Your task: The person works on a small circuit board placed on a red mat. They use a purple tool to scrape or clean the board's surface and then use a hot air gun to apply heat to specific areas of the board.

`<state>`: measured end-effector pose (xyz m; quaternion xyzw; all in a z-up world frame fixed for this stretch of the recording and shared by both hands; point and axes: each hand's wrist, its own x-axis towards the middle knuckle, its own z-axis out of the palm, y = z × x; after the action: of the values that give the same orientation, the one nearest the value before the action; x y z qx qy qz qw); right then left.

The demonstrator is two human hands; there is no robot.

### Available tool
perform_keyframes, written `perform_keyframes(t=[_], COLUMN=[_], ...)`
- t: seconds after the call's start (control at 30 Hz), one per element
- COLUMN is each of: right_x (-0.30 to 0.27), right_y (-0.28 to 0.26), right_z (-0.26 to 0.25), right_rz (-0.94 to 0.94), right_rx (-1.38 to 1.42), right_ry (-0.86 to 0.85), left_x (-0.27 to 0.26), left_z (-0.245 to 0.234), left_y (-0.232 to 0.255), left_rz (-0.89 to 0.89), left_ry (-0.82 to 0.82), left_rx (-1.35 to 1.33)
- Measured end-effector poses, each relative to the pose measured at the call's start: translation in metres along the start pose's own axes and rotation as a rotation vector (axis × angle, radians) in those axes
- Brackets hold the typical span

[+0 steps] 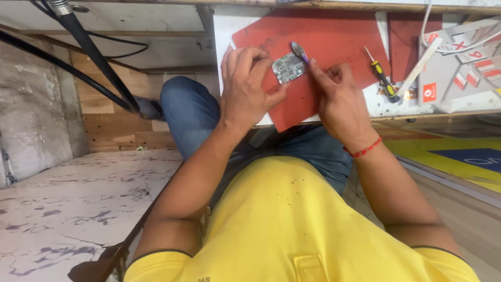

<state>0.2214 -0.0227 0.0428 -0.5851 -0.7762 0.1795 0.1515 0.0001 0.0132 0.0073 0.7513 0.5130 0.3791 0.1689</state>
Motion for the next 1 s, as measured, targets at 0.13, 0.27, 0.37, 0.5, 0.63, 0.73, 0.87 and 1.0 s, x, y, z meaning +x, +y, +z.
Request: perform_keyframes(t=[0.13,0.27,0.37,0.5,0.63,0.73,0.87,1.0], right_x=[-0.003,-0.005,-0.002,-0.021,0.005,-0.003,-0.003,-0.007], right_y=[-0.002,0.003,0.002,-0.009,-0.020,-0.016,0.002,0.006], right_z=[0.003,0.003,0.001,-0.012,-0.014,-0.007,0.005,0.005], right_rz=[-0.080,-0.078,-0.059,-0.017,-0.005,-0.023,0.034,-0.104], right_rx=[0.062,0.030,0.044,0.019,-0.051,-0.001,0.025,0.100], right_ry=[-0.117,-0.069,-0.080,-0.132,-0.181,-0.122,-0.120,-0.174], left_x=[-0.004,-0.006,-0.003,-0.010,0.010,-0.004,-0.005,-0.007], left_z=[-0.001,0.003,0.001,0.001,-0.007,-0.001,0.004,0.006], left_y=[0.000,-0.002,-0.006,0.003,-0.001,0.003,-0.005,-0.008], left_rz=[-0.004,0.010,0.012,0.018,0.035,0.007,0.001,-0.025], left_ry=[-0.006,-0.004,0.002,0.008,0.010,0.001,0.003,-0.008], left_rx=[0.008,-0.007,0.012,0.023,0.010,0.009,-0.002,0.004])
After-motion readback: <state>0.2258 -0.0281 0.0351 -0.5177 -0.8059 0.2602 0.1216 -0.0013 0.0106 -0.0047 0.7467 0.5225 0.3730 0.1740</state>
